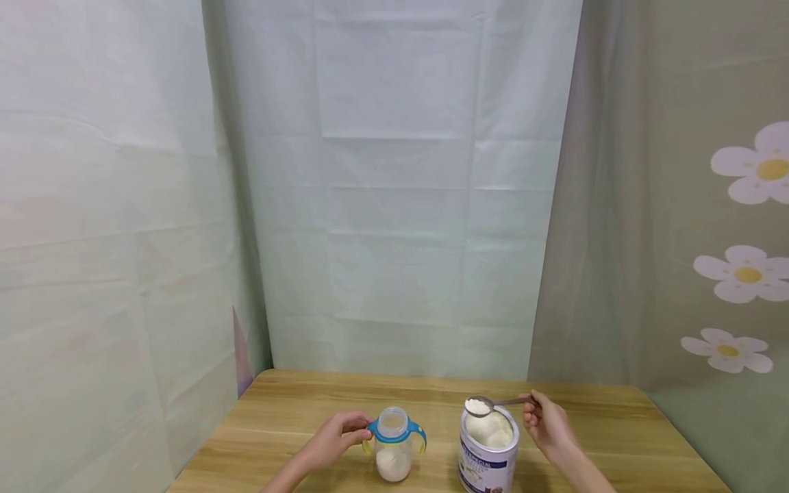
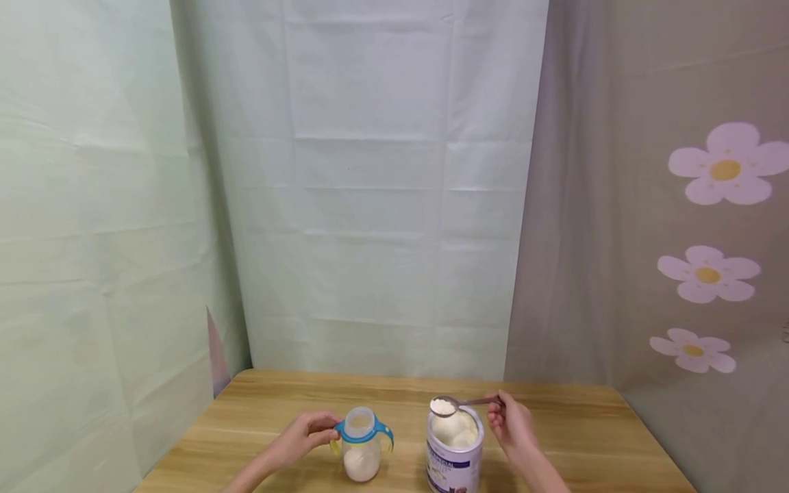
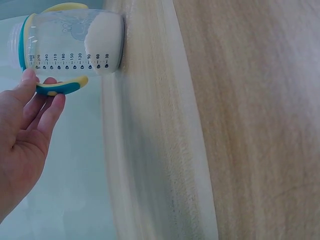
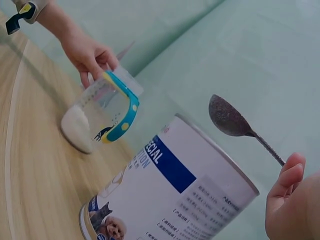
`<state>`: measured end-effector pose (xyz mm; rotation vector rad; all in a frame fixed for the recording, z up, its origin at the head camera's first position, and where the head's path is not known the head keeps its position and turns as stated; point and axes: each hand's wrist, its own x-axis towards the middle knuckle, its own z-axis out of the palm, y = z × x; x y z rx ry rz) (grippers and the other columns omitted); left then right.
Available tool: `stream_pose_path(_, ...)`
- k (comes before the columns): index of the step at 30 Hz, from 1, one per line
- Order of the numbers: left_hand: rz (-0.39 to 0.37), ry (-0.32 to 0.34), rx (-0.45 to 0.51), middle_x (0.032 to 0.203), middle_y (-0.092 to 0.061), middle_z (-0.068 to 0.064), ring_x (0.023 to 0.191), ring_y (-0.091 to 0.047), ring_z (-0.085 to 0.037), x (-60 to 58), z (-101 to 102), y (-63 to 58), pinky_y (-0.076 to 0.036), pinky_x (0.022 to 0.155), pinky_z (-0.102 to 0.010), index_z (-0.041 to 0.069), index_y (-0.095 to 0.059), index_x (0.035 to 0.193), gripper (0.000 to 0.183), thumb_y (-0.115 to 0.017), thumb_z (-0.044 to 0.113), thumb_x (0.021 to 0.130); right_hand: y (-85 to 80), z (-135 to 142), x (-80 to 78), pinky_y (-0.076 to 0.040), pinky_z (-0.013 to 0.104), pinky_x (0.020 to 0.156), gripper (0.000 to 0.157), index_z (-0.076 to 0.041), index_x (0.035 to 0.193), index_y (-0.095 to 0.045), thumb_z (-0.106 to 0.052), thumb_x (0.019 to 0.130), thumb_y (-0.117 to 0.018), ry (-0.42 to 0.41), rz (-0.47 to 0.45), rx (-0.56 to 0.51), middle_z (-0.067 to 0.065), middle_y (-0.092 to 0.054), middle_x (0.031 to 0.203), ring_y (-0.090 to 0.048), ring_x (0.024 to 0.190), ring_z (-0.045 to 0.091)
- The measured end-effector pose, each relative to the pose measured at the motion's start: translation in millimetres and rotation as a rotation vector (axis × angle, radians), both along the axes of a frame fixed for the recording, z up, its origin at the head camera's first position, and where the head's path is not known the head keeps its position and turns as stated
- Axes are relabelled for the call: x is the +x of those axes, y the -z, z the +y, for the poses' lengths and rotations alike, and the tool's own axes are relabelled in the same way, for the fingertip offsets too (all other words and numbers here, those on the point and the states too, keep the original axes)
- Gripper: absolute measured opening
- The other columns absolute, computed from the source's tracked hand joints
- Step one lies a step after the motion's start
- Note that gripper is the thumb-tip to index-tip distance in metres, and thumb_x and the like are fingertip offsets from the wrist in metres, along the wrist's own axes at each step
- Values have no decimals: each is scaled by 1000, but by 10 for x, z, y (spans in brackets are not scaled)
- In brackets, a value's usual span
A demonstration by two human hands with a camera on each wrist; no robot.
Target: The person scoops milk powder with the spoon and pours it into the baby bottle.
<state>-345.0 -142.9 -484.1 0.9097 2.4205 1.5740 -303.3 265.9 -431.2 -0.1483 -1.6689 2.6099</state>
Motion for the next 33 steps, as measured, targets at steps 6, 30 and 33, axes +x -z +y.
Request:
stream_pose_path(6, 5, 3, 0, 104, -71, -12, 97, -68, -23, 4, 1, -11, -56, 78, -28, 5, -66, 109, 18, -59, 14, 95, -48, -51, -13, -37, 8, 48, 46, -14, 75, -63, -17, 105, -29, 1, 13, -37, -10, -52, 59, -47, 49, -3)
stream_pose_path(30, 33, 7, 7, 104, -71, -12, 97, -67, -11, 10, -2, -4, -55, 80, -26, 6, -67, 109, 19, -62, 16, 93, -126, -187, 7, -39, 7, 48, 49, -15, 73, -65, -17, 105, -28, -35, 35, -69, -11, -54, 57, -48, 49, -4)
stream_pose_path(33, 40, 11, 9, 104, -71, -11, 97, -67, -12, 1, -3, 7, -55, 79, -25, 6, -67, 109, 19, -62, 16, 94, -128, -201, -1, -40, 7, 48, 46, -13, 75, -64, -16, 105, -29, -28, 34, -76, -11, -54, 58, -48, 49, -3)
